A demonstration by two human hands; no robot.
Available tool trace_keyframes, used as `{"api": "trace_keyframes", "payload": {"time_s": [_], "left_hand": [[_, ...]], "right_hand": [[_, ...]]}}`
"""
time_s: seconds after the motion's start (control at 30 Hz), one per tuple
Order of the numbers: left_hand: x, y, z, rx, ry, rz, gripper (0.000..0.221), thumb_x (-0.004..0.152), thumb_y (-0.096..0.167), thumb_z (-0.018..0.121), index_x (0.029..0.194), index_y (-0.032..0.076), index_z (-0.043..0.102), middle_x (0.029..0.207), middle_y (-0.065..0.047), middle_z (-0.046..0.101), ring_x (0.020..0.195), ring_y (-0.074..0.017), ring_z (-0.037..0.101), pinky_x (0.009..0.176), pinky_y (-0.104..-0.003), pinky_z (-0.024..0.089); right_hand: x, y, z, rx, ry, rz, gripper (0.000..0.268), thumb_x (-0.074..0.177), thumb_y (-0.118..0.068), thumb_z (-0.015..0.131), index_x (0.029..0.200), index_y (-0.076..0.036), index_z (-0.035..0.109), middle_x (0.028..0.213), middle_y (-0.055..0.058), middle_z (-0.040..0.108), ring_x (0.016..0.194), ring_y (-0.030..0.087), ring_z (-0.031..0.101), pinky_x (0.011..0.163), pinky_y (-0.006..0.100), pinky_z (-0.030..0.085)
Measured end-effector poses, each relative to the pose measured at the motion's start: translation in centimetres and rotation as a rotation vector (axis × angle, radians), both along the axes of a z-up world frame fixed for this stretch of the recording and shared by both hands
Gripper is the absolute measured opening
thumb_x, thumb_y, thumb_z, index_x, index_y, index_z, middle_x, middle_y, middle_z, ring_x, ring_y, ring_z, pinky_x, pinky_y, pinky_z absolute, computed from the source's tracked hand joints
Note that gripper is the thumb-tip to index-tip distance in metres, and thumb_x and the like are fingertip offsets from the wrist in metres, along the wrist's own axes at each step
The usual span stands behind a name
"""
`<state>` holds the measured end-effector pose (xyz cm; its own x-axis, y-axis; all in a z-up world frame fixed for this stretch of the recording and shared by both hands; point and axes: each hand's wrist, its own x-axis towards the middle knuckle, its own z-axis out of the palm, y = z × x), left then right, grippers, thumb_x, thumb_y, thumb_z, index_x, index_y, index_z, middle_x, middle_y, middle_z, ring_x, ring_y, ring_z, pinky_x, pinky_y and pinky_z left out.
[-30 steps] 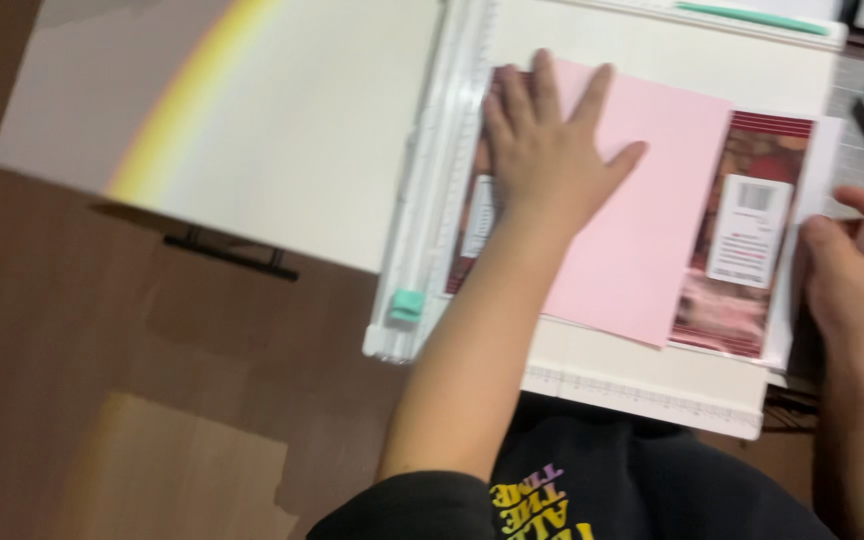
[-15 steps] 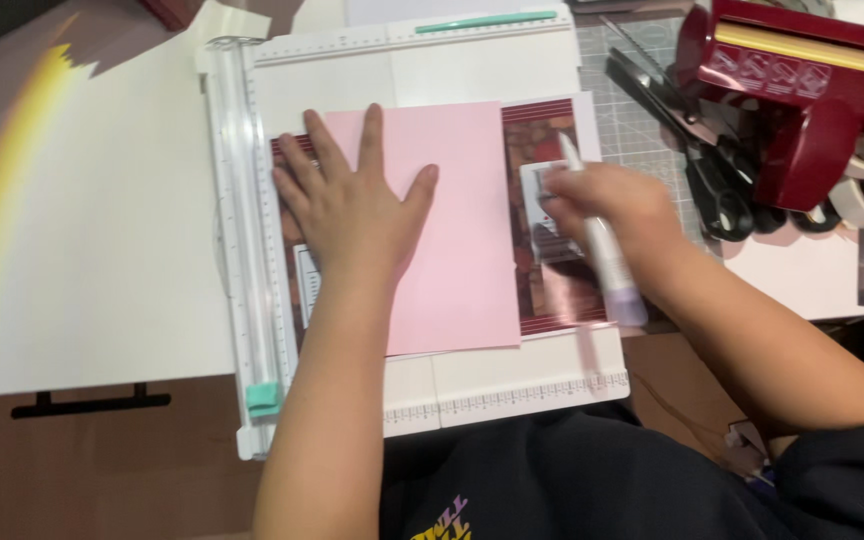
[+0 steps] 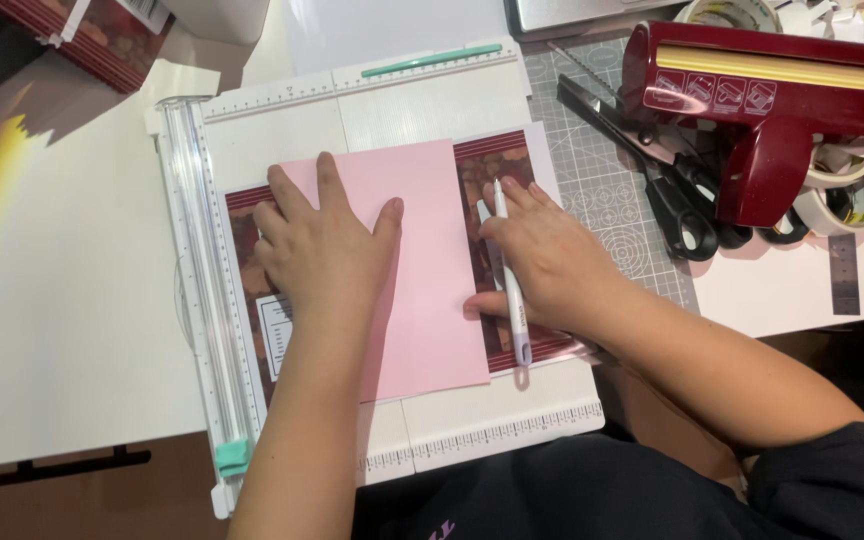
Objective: The person aligns a printed card over a paper sheet on a cutting mat and scores it using a tool. The person then removes a printed wrapper from a paper backing and folds it over the edge of the sheet.
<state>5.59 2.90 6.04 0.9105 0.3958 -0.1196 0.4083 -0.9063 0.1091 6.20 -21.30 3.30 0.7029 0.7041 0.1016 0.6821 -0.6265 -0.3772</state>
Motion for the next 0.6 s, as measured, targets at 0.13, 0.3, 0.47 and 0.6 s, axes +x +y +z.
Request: {"api": "trace_keyframes", "payload": {"time_s": [0.13, 0.3, 0.47, 0.6], "left_hand": [[0.5, -0.3, 0.8, 0.037, 0.004, 0.017, 0.088, 0.087, 0.077, 0.058, 0.156, 0.024, 0.042, 0.157, -0.02, 0.03, 0.115, -0.0452, 0.047, 0.086, -0.058, 0.047], [1.0, -0.3, 2.5, 0.003, 0.084, 0.036, 0.089, 0.088, 0.076, 0.057, 0.158, 0.024, 0.038, 0.163, -0.019, 0.022, 0.119, -0.0483, 0.046, 0.087, -0.06, 0.048], [1.0, 0.0, 4.4, -0.17, 0.055, 0.104, 0.078, 0.09, 0.064, 0.062, 0.154, 0.024, 0.044, 0.158, -0.015, 0.027, 0.12, -0.0486, 0.043, 0.073, -0.07, 0.051], [1.2, 1.5, 3.3, -0.26, -0.008, 0.087, 0.072, 0.093, 0.058, 0.062, 0.152, 0.02, 0.047, 0.155, -0.019, 0.031, 0.123, -0.0541, 0.042, 0.088, -0.067, 0.047]], "right_hand": [[-0.1, 0.7, 1.0, -0.127, 0.05, -0.054, 0.092, 0.071, -0.08, 0.075, 0.123, -0.006, 0.058, 0.145, 0.034, 0.052, 0.147, 0.051, 0.037, 0.122, 0.062, 0.025], [-0.3, 0.5, 0.3, -0.099, 0.05, -0.076, 0.091, 0.07, -0.079, 0.077, 0.123, -0.008, 0.056, 0.147, 0.035, 0.049, 0.148, 0.051, 0.036, 0.121, 0.064, 0.023], [-0.3, 0.1, 0.7, -0.003, 0.079, -0.054, 0.08, 0.077, -0.066, 0.081, 0.121, -0.005, 0.053, 0.137, 0.034, 0.057, 0.149, 0.051, 0.036, 0.124, 0.063, 0.021], [-0.3, -0.1, 0.4, 0.023, 0.063, -0.042, 0.08, 0.079, -0.068, 0.076, 0.121, -0.005, 0.051, 0.136, 0.034, 0.058, 0.148, 0.052, 0.036, 0.123, 0.064, 0.022]]}}
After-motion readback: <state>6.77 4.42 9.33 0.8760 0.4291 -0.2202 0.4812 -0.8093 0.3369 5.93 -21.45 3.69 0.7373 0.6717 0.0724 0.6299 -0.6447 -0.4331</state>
